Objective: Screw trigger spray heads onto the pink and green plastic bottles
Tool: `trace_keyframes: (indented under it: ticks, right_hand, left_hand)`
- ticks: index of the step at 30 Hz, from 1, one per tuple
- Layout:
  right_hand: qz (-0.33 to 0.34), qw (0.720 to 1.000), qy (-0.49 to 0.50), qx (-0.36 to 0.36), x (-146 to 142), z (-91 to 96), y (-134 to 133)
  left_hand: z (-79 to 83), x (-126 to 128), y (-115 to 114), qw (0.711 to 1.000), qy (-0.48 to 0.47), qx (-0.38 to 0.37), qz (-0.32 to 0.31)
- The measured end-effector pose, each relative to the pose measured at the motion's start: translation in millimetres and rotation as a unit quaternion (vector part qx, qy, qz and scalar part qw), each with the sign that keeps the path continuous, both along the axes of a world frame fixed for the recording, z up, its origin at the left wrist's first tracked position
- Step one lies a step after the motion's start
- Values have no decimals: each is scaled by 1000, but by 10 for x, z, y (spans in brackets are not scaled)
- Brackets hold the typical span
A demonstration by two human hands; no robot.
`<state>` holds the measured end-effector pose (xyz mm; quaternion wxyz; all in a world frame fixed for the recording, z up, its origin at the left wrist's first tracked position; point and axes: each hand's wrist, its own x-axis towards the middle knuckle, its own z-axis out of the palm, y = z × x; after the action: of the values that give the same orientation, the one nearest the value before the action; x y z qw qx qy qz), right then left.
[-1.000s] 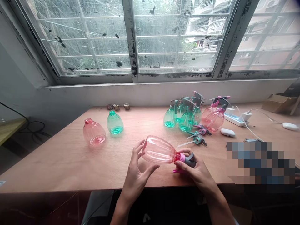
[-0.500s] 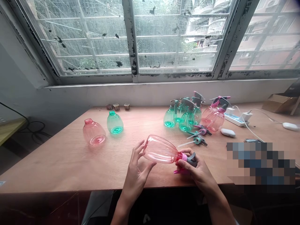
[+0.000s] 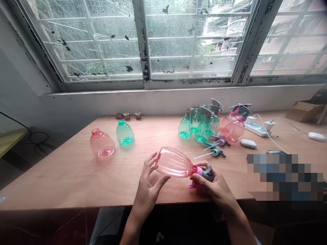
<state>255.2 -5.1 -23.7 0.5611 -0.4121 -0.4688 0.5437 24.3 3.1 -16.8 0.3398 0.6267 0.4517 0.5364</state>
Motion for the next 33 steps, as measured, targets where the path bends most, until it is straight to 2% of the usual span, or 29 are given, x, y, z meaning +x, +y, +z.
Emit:
trace_keyframes:
  ticks: [5, 17, 26, 33]
  right_hand:
    - [-2, 1000, 21, -8, 14, -13, 5]
    - [23, 1000, -13, -8, 5, -17, -10]
    - [13, 999, 9, -39, 23, -11, -8]
    - [29, 999, -27, -8, 11, -34, 9]
  left_hand:
    - [-30, -13, -1, 999, 33, 43, 3]
    - [25, 11, -38, 1000, 2, -4, 14]
    - [-8, -3, -40, 996, 61, 59, -12]
    - [-18, 1, -51, 1000, 2, 19, 4]
